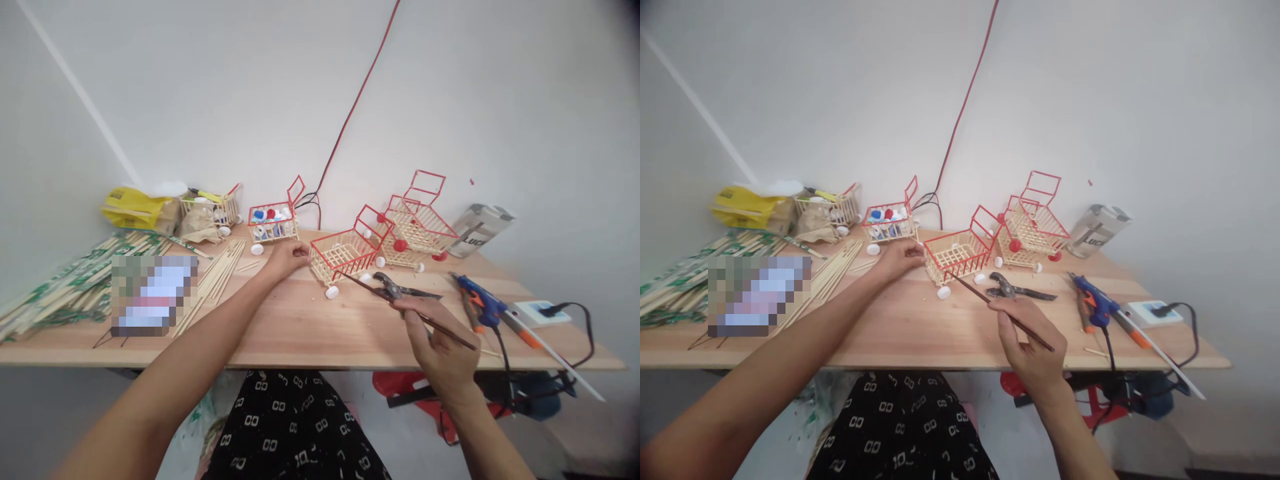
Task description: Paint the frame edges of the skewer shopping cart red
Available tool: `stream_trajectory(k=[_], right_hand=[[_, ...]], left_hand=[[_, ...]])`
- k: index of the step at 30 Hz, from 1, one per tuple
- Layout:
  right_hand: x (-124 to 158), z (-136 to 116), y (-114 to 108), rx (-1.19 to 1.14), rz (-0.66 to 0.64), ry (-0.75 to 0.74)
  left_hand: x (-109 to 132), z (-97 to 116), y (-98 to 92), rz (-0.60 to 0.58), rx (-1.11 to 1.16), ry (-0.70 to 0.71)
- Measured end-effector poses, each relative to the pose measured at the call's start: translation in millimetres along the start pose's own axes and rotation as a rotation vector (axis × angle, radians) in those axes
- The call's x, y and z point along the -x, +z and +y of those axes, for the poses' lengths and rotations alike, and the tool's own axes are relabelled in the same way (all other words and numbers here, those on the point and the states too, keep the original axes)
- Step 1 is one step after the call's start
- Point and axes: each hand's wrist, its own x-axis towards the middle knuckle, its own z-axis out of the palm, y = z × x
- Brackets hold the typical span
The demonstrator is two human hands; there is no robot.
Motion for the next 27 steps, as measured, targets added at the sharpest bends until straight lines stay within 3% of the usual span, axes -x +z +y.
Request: stream_trajectory(k=[5,12,21,27], right_hand=[[3,-1,-3,-0.037,0.031,0.006],[2,-3,1,-0.045,-0.022,-0.003],[1,0,-6,-0.061,0.04,-0.007],[4,1,-5,0.009,-0.046,0.007]], left_hand=[[0,1,-0.5,-0.004,-0.002,0.008],[0,-1,0.0,0.003,-0.009,0.002],[-1,-3,0.3,0.0,-0.002,0.019],[0,-1,0.0,-0.004,-0.01,-0.002]])
